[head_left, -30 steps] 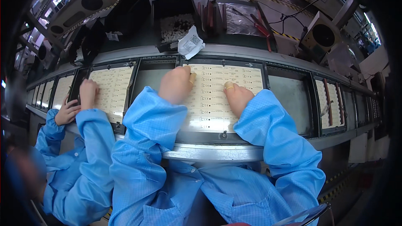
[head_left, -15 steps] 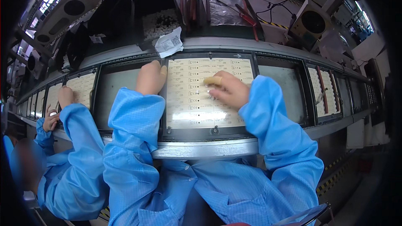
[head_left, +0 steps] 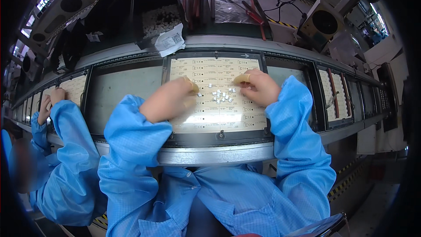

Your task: The recorder is assembling and inspecting electronic circuit boards on a production line, placing components and marking boards with a stylus.

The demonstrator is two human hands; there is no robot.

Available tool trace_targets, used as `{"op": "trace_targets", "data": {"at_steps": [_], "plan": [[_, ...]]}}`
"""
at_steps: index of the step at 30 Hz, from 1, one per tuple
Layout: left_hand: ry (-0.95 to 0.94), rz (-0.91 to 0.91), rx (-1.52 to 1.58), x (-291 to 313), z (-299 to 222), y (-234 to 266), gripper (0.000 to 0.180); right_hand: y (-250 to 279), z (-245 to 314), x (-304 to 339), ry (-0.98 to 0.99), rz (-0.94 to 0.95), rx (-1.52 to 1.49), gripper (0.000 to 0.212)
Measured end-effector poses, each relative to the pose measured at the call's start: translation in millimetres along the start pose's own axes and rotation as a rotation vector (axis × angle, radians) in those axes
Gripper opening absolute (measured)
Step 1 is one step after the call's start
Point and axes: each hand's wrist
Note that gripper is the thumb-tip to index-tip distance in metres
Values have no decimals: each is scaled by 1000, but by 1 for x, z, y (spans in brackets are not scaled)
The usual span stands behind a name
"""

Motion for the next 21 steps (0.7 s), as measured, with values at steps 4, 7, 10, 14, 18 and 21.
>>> {"op": "trace_targets", "data": {"at_steps": [4, 7, 10, 14, 18, 21], "plan": [[58, 85, -25, 0, -10, -16, 31, -12, 5, 4, 17, -4, 175, 20], [59, 35, -15, -2, -9, -21, 29, -16, 1, 2, 58, -64, 193, 17], [40, 19, -13, -2, -4, -25, 25, -8, 6, 1, -217, -75, -126, 13], [105, 85, 10, -7, -6, -23, 24, 7, -9, -10, -294, -198, -149, 12], [132, 18, 45, -11, -11, -28, 19, 20, -22, -21, -291, -170, 20, 12], [177, -58, 107, -12, -3, -31, 15, 15, -33, -31, -317, -194, 16, 14]]}}
Point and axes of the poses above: each hand's wrist, its own x-axis away from the middle knuckle, its own y-axis out of the back of the hand, z = x × y, and after that the axes turned 3 degrees about x, right-handed
